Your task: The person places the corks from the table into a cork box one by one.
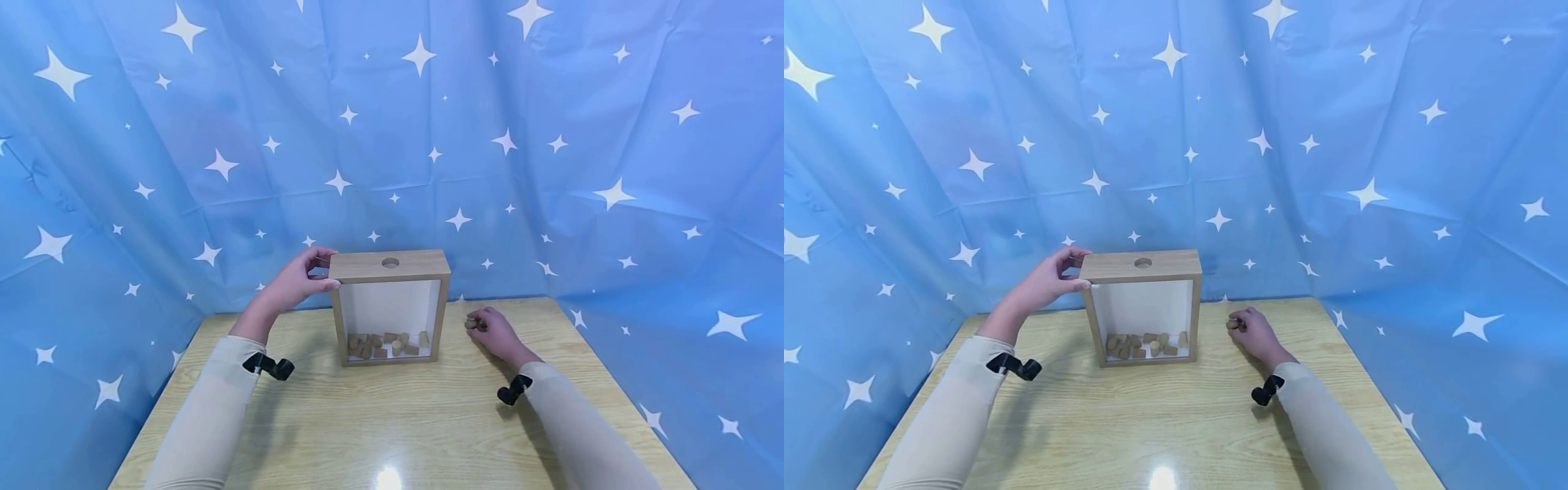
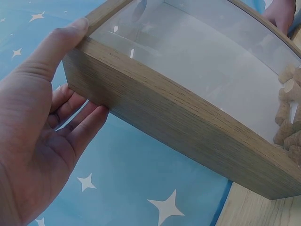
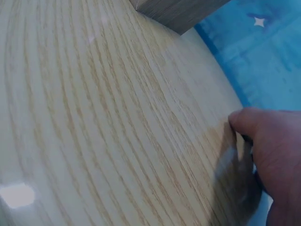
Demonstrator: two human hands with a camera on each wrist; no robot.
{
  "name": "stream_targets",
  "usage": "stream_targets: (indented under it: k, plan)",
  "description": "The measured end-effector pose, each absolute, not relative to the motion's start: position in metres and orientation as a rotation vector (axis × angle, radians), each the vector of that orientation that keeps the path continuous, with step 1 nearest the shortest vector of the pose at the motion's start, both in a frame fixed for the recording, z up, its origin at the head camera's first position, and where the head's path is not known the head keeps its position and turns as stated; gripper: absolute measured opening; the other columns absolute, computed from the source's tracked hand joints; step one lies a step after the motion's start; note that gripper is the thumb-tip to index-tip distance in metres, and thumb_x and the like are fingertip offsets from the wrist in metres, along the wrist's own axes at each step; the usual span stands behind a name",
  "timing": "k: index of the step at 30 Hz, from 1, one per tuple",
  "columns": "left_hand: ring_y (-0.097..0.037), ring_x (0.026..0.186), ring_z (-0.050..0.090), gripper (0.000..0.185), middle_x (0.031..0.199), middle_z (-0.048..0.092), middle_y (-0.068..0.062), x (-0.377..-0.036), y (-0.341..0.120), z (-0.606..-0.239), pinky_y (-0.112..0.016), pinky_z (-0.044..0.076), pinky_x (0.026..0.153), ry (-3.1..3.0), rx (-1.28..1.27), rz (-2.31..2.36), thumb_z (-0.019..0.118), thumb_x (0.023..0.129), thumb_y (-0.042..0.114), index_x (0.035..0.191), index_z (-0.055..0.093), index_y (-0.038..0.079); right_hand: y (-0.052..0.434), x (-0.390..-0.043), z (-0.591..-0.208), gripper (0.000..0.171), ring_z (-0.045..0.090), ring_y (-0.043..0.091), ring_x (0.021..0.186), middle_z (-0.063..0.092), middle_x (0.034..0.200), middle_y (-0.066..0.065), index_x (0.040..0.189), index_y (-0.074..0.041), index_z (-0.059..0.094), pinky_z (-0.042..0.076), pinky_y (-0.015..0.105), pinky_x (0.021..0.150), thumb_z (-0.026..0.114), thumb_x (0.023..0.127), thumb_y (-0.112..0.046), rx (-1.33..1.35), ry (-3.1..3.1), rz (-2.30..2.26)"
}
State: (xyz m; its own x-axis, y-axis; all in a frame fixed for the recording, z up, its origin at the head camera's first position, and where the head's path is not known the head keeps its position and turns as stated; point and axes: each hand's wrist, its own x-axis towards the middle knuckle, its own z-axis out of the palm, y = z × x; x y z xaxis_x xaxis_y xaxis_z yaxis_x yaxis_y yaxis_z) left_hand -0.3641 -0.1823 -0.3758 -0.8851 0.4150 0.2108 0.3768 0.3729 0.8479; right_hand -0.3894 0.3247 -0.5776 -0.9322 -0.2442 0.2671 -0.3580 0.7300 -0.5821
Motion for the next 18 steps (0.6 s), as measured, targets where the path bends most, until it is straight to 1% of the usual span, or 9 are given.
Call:
stream_targets:
  k: [5,11,15,18]
  plan:
    - [-0.038,0.139,0.056,0.071,0.146,0.057,-0.017,-0.364,-0.183,-0.376,-0.055,0.056,0.107,2.569,0.738,1.579,0.088,0.099,0.024,0.158,0.052,0.01,0.324,-0.39,-0.576,0.027,0.068,0.034,0.108,0.066,0.117,0.017,0.127,0.005,0.075,0.057,0.056,0.098,0.078,0.103,-0.006,0.483,-2.768,0.965]
    - [-0.039,0.139,0.056,0.071,0.146,0.057,-0.018,-0.364,-0.183,-0.376,-0.056,0.056,0.108,2.562,0.733,1.579,0.088,0.099,0.025,0.158,0.052,0.01,0.324,-0.387,-0.567,0.013,0.069,0.025,0.099,0.073,0.108,0.009,0.114,-0.003,0.078,0.059,0.044,0.088,0.078,0.102,-0.007,0.456,-2.762,1.029]
    - [-0.038,0.138,0.057,0.071,0.146,0.057,-0.018,-0.364,-0.183,-0.377,-0.054,0.057,0.107,2.561,0.739,1.582,0.088,0.099,0.025,0.158,0.052,0.01,0.322,-0.385,-0.556,0.009,0.068,0.022,0.095,0.075,0.103,0.005,0.113,-0.007,0.076,0.058,0.039,0.083,0.074,0.105,-0.011,0.43,-2.745,1.092]
    - [-0.04,0.139,0.056,0.071,0.146,0.056,-0.019,-0.364,-0.182,-0.377,-0.053,0.057,0.106,2.553,0.749,1.586,0.088,0.099,0.024,0.158,0.051,0.008,0.319,-0.383,-0.546,0.013,0.067,0.023,0.098,0.075,0.107,0.005,0.117,-0.008,0.075,0.057,0.04,0.084,0.072,0.107,-0.016,0.404,-2.75,1.089]
